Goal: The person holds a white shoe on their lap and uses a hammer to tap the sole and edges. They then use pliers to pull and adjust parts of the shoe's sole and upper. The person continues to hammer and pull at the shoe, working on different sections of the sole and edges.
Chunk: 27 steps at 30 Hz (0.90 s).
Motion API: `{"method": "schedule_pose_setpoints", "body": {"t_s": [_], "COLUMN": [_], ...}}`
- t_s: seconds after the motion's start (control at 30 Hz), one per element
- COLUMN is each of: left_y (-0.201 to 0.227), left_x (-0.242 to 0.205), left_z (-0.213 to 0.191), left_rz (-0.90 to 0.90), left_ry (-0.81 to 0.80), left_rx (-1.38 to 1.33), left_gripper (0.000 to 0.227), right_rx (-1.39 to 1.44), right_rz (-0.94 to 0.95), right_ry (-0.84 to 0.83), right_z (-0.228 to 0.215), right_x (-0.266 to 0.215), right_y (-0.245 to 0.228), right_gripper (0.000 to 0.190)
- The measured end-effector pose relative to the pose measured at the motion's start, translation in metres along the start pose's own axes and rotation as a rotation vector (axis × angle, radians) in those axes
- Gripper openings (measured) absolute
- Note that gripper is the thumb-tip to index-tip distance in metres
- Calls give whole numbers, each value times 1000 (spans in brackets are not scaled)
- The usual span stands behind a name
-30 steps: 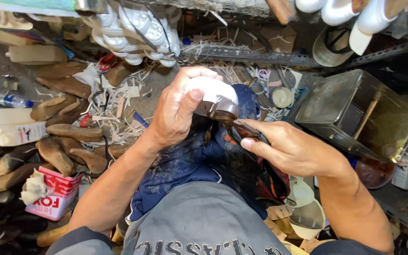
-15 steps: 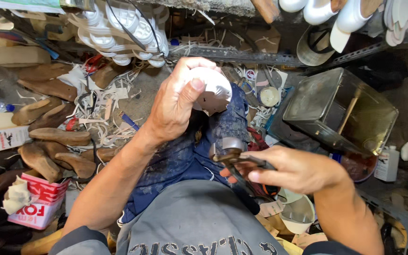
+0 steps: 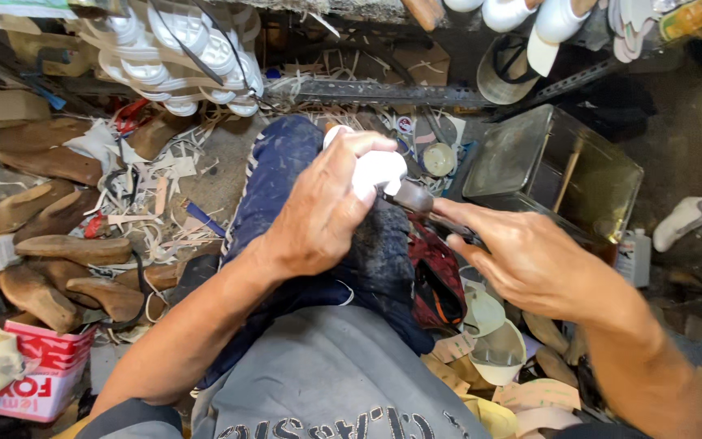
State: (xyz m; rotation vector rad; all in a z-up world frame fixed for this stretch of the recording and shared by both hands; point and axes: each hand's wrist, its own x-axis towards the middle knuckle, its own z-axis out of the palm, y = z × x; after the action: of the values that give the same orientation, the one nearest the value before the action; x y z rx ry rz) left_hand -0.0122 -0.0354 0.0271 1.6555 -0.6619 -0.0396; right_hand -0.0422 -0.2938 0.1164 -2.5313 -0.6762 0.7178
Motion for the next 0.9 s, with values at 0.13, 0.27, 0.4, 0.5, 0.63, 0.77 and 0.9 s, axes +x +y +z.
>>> {"method": "schedule_pose_setpoints", "body": {"t_s": [0.13, 0.27, 0.4, 0.5, 0.63, 0.77, 0.9], "left_y": [4, 0, -7, -9, -19, -15, -22], "left_x": [-8, -14, -18, -21, -13, -3, -6], "left_z": [22, 37, 35, 25, 5, -36, -38], "left_rz": [71, 130, 149, 155, 21, -58, -73], "left_ry": [-9, 1, -23, -19, 8, 56, 96], "left_rx": [100, 212, 246, 185, 170, 66, 100], "left_gripper": [39, 36, 40, 36, 42, 52, 53], "right_rx": [-423, -1163, -1032, -563, 73, 20, 169], "right_rz": [125, 103, 34, 77, 114, 23, 73], "right_ry": [-88, -52, -7, 21, -70, 48, -47], "right_z": [-20, -15, 4, 15, 18, 51, 52], "right_x": [-21, -39, -47, -42, -18, -10, 6], "right_y": [-23, -57, -56, -43, -38, -28, -26], "right_gripper": [57, 28, 33, 30, 40, 51, 38]}}
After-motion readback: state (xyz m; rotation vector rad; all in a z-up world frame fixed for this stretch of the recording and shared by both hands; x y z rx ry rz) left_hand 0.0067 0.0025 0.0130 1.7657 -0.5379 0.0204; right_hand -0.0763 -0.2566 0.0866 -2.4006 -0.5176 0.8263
